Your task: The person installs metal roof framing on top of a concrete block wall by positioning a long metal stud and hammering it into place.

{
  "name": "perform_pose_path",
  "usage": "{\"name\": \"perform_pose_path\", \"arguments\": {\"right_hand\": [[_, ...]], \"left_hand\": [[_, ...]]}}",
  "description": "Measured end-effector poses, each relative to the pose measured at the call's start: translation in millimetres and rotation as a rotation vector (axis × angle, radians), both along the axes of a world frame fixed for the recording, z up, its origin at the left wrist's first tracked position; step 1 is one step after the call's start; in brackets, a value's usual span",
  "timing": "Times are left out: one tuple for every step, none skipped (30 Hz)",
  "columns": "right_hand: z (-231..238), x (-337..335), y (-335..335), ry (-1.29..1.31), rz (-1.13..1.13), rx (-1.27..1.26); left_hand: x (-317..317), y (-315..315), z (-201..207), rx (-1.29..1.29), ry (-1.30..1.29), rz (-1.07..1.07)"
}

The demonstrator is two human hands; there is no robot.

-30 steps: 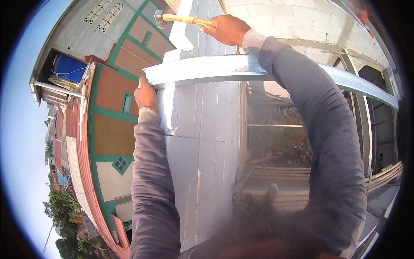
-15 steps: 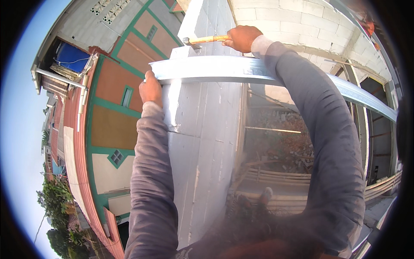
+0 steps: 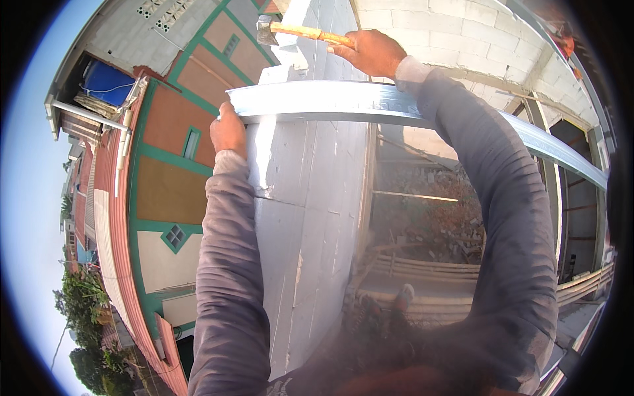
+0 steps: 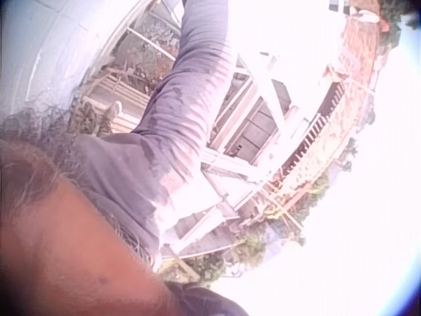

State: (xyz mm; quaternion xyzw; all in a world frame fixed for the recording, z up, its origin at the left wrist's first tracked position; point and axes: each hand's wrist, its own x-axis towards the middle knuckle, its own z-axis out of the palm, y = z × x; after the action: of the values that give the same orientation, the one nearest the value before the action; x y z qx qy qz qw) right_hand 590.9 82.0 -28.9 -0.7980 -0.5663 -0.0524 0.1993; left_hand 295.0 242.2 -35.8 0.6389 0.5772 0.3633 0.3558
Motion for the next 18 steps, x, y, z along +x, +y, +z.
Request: {"name": "perform_pose_path", "arguments": {"right_hand": [[-3.7, 0.6, -2.6, 0.003, 0.013, -0.027], [-6.6, 1.2, -4.2, 0.007, 0.026, -0.053], [-7.6, 2.9, -2.8, -0.126, 0.001, -0.081], [-4.6, 3.4, -0.2, -0.255, -0.026, -0.107], [-2.0, 3.2, 1.8, -0.385, -0.054, -0.135], [2.6, 5.4, 3.9, -0.306, -0.083, -0.099], [11.5, -0.2, 4.1, -0.221, -0.072, -0.046], [20.1, -5.1, 3.3, -0.137, -0.063, 0.005], [23.8, -8.2, 3.5, -0.053, -0.055, 0.056], [20.1, -8.1, 4.3, -0.043, -0.040, 0.004], [13.5, -8.3, 5.9, -0.033, -0.026, -0.049], [8.5, -7.4, 6.0, -0.022, -0.011, -0.101], [6.6, -4.9, 6.3, -0.081, -0.019, -0.133], [5.6, -1.5, 6.9, -0.140, -0.027, -0.165], [4.2, 2.1, 6.7, -0.199, -0.036, -0.198], [7.0, 0.5, 8.5, -0.278, -0.044, -0.136], [12.1, -5.1, 9.3, -0.176, -0.041, -0.067], [17.7, -10.7, 10.7, -0.073, -0.039, 0.002]], "left_hand": [[-0.2, 2.9, -1.1, 0.006, 0.017, 0.000], [-0.6, 4.3, -3.7, 0.006, -0.002, 0.005], [-1.2, 5.0, -6.9, 0.006, -0.021, 0.009], [0.3, 4.1, -6.2, 0.008, -0.038, 0.012], [2.0, 3.7, -4.9, 0.014, -0.044, 0.005], [3.6, 3.2, -3.5, 0.019, -0.050, -0.002], [2.9, 1.8, -3.1, 0.022, -0.054, -0.005], [3.0, 0.0, -2.9, 0.021, -0.062, -0.004], [2.9, -1.9, -2.7, 0.019, -0.071, -0.003], [3.8, -4.2, -2.1, 0.017, -0.081, -0.006], [4.4, -6.0, -0.8, 0.003, -0.100, -0.022], [4.7, -7.6, 0.8, -0.011, -0.118, -0.038], [4.6, -7.7, 3.7, -0.020, -0.133, -0.054], [5.3, -7.8, 3.9, -0.009, -0.142, -0.050], [6.5, -8.0, 2.7, 0.002, -0.151, -0.046], [5.2, -8.2, 1.6, 0.012, -0.162, -0.033], [4.4, -9.5, 1.6, 0.016, -0.151, -0.029], [3.3, -10.3, 2.1, 0.020, -0.141, -0.025]]}}
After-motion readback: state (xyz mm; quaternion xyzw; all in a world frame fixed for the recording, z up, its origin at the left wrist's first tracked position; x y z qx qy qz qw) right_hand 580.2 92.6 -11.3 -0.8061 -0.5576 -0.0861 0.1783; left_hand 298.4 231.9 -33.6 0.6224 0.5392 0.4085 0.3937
